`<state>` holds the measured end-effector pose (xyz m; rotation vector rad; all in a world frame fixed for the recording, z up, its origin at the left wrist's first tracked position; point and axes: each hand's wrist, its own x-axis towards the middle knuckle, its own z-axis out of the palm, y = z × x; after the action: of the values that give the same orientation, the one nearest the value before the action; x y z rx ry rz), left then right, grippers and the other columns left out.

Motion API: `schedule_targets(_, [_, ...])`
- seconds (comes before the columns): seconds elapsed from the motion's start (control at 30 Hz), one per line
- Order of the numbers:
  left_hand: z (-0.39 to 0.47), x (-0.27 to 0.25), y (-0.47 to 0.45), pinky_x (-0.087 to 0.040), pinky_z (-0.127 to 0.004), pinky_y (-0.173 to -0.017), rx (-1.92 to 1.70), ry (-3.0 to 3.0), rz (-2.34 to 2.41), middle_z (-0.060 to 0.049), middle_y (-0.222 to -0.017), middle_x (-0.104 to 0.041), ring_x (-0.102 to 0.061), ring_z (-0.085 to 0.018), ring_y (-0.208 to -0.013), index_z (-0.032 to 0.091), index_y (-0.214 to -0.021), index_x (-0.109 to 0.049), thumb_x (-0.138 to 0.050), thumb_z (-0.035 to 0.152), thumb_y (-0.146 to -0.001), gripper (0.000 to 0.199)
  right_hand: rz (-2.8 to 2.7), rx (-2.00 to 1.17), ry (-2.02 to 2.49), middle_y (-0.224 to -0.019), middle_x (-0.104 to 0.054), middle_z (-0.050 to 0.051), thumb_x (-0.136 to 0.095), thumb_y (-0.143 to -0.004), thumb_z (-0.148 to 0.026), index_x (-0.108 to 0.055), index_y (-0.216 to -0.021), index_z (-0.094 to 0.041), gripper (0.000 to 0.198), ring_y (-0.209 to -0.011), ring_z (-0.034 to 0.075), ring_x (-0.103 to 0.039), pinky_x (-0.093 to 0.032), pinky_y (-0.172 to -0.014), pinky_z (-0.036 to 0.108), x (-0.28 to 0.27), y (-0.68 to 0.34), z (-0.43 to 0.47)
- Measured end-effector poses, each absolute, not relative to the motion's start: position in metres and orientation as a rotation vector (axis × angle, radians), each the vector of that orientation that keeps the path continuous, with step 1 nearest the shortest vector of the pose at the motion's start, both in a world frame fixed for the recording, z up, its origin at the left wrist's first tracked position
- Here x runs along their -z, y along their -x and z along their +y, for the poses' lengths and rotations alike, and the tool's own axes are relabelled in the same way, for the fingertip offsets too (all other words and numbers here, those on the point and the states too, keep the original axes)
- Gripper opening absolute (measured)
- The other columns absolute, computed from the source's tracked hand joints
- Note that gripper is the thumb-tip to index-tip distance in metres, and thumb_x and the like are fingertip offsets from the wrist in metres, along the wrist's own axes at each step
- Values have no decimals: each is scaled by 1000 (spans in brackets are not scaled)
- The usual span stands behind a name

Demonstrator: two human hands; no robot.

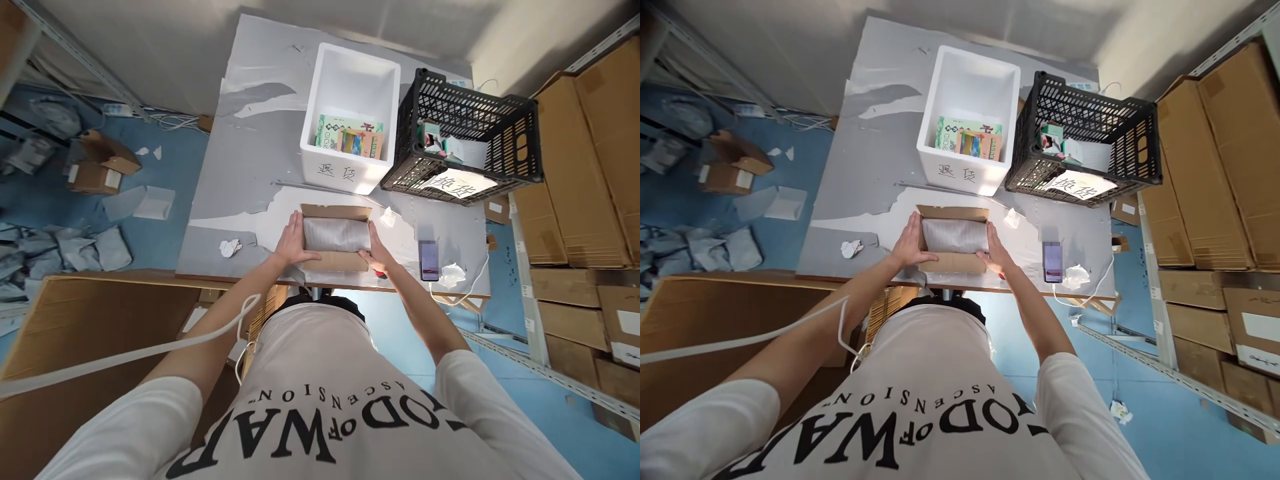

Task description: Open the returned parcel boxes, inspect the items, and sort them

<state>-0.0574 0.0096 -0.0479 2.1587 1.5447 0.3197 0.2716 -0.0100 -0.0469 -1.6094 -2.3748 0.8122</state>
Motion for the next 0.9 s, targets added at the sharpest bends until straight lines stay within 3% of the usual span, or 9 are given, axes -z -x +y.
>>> schedule_targets(0.13, [11, 53, 57, -23, -60, -112, -318, -2121, 1546, -30, -158, -7, -11, -42, -147, 9, -154, 4, -67, 83, -50, 147, -2487, -754, 1626, -161, -6, 24, -36, -92, -55, 12, -154, -9, 91, -150, 34, -9, -22, -112, 62, 37, -271, -6])
schedule_targets(0.27, [9, 39, 55, -19, -59, -114, -182, -2124, 1627, -28, -159, -6, -10, -42, -148, 9, -155, 2, -68, 82, -50, 145, -2542, -315, 1810, -156, -25, 24, -35, -95, -44, -24, -151, -11, 67, -146, 40, -17, -11, -108, 73, -9, -262, -7])
schedule_targets(0.33, [7, 32, 53, -17, -59, -115, -130, -2127, 1672, -28, -159, -6, -9, -42, -148, 8, -155, 1, -68, 82, -51, 144, -2551, -177, 1831, -145, -44, 23, -34, -96, -30, -43, -140, -13, 48, -138, 38, -34, -16, -110, 67, -28, -246, -1])
schedule_targets(0.4, [7, 27, 50, -16, -60, -115, -94, -2123, 1701, -28, -159, -6, -9, -42, -148, 7, -154, 1, -67, 82, -51, 144, -2697, -233, 1721, -130, -58, 19, -32, -95, -16, -53, -130, -13, 41, -123, 31, -49, -30, -108, 53, -34, -223, 11])
schedule_targets(0.47, [7, 24, 47, -16, -61, -115, -78, -2117, 1708, -29, -159, -7, -9, -43, -148, 6, -154, 1, -68, 82, -51, 145, -2881, -338, 1577, -127, -59, 18, -30, -93, -8, -52, -131, -10, 44, -118, 27, -53, -38, -102, 42, -28, -199, 28])
schedule_targets(0.57, [5, 24, 43, -16, -61, -115, -92, -2107, 1721, -28, -159, -9, -10, -42, -148, 6, -154, -2, -68, 80, -52, 143, -3012, -370, 1627, -136, -52, 21, -29, -91, -3, -41, -141, -6, 51, -123, 28, -49, -41, -96, 39, -5, -171, 51])
schedule_targets(0.63, [2, 26, 42, -15, -61, -115, -108, -2100, 1746, -28, -158, -11, -11, -42, -148, 6, -154, -4, -68, 79, -53, 140, -3072, -408, 1716, -133, -54, 22, -33, -91, -5, -47, -136, -6, 48, -121, 28, -51, -42, -95, 39, 10, -161, 57])
schedule_targets(0.77, [-2, 23, 38, -13, -62, -115, -118, -2071, 1795, -28, -158, -12, -9, -43, -147, 5, -154, -7, -67, 78, -56, 137, -3208, -530, 1701, -116, -66, 19, -41, -89, -7, -68, -107, -13, 33, -108, 27, -62, -45, -90, 37, 20, -152, 56])
schedule_targets(0.9, [2, 13, 36, -7, -65, -114, -47, -1978, 1815, -27, -159, -9, -2, -44, -148, 5, -154, -3, -67, 78, -56, 139, -3242, -516, 1698, -108, -70, 18, -47, -89, -11, -61, -122, -17, 37, -97, 28, -67, -48, -81, 39, -11, -155, 68])
